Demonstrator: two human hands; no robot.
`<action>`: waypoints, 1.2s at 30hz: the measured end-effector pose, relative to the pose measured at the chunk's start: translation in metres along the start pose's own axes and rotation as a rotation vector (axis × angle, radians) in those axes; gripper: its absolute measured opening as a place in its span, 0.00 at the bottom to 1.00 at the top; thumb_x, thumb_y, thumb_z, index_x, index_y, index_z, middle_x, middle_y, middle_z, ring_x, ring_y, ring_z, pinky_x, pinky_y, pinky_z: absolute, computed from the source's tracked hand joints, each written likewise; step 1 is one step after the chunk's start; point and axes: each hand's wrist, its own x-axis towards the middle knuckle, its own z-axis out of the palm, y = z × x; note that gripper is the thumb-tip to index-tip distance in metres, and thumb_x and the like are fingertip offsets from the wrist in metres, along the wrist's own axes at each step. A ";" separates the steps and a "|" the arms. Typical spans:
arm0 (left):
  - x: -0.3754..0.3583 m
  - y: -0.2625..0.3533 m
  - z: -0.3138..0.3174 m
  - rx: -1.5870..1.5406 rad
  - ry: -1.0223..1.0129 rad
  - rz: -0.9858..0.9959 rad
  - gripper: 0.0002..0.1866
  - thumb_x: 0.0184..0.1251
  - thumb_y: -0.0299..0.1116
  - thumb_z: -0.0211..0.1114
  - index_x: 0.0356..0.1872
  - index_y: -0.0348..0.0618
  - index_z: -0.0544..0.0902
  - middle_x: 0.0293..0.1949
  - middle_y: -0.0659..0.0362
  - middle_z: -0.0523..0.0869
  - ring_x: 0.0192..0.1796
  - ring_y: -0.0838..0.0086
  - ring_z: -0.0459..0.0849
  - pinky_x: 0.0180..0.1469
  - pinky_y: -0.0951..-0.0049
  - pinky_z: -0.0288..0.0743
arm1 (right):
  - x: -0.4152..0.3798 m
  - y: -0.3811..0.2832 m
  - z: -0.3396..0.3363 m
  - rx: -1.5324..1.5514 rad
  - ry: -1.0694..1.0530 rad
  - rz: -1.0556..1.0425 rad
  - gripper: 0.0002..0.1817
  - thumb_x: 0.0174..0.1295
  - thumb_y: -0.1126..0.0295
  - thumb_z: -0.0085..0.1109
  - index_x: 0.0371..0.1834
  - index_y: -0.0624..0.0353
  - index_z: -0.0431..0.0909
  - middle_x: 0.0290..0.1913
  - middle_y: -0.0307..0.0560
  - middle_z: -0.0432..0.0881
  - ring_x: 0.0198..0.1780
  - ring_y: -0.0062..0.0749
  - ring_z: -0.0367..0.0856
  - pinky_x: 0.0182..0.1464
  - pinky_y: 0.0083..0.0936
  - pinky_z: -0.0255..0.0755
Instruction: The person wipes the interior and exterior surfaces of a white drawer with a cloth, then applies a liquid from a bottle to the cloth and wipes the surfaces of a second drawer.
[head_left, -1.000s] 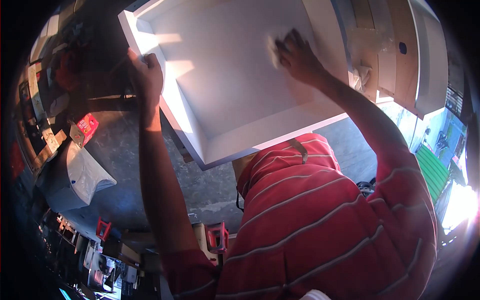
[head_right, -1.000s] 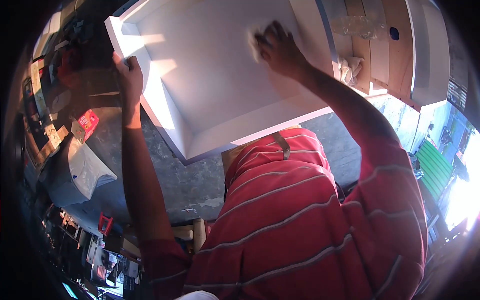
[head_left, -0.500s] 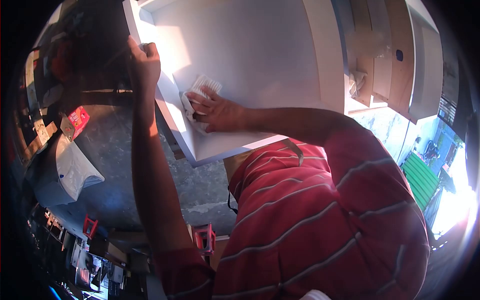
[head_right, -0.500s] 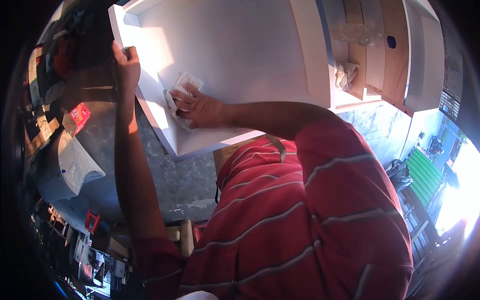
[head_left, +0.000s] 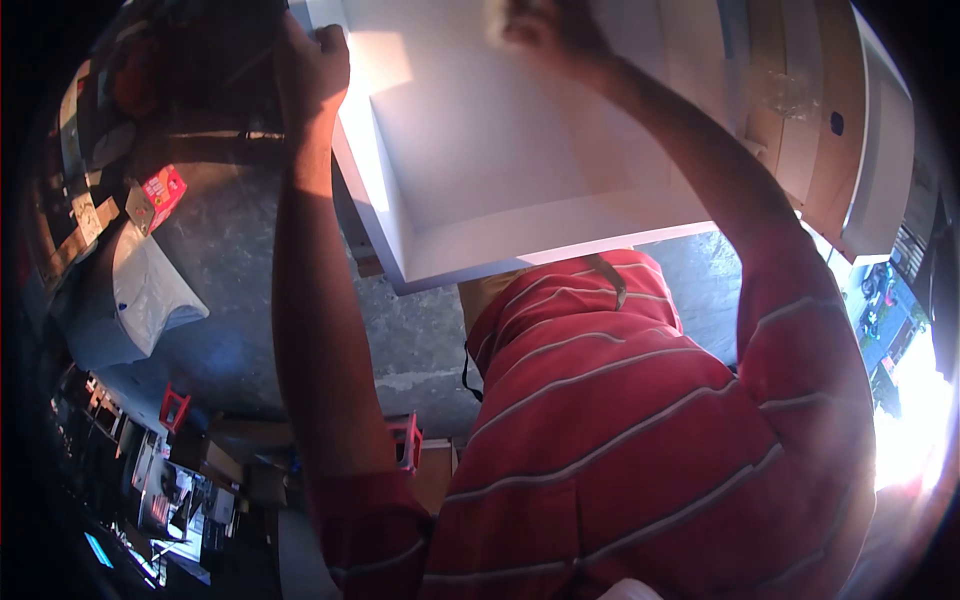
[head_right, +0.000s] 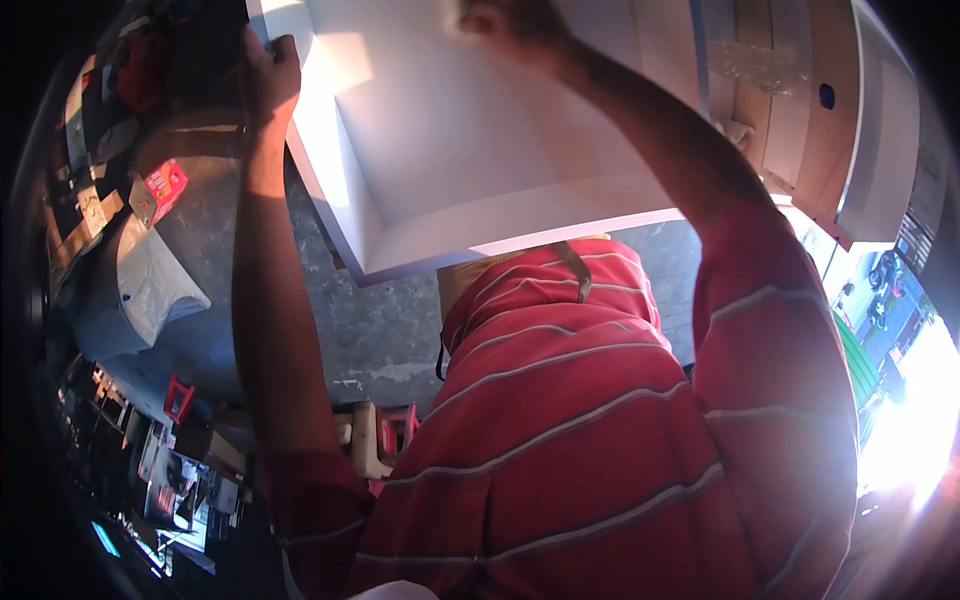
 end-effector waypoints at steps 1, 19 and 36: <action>0.003 -0.005 0.002 0.017 -0.018 -0.035 0.24 0.64 0.35 0.55 0.56 0.25 0.70 0.40 0.30 0.82 0.45 0.37 0.82 0.46 0.51 0.76 | -0.003 -0.026 0.019 0.068 -0.093 -0.158 0.19 0.64 0.56 0.58 0.52 0.56 0.79 0.61 0.56 0.72 0.67 0.53 0.64 0.59 0.50 0.67; 0.000 0.007 -0.003 0.035 -0.040 -0.099 0.27 0.64 0.35 0.54 0.59 0.23 0.69 0.45 0.29 0.81 0.51 0.39 0.81 0.54 0.52 0.74 | -0.161 -0.023 -0.098 0.252 -1.237 0.200 0.14 0.61 0.64 0.51 0.26 0.60 0.83 0.24 0.49 0.81 0.27 0.52 0.82 0.42 0.44 0.79; -0.195 0.183 0.003 -0.196 -0.838 0.409 0.35 0.64 0.51 0.64 0.66 0.38 0.71 0.66 0.41 0.69 0.69 0.47 0.67 0.72 0.44 0.58 | -0.111 -0.034 -0.026 -0.283 -0.198 0.513 0.32 0.66 0.56 0.52 0.67 0.70 0.65 0.68 0.77 0.59 0.72 0.69 0.55 0.70 0.63 0.49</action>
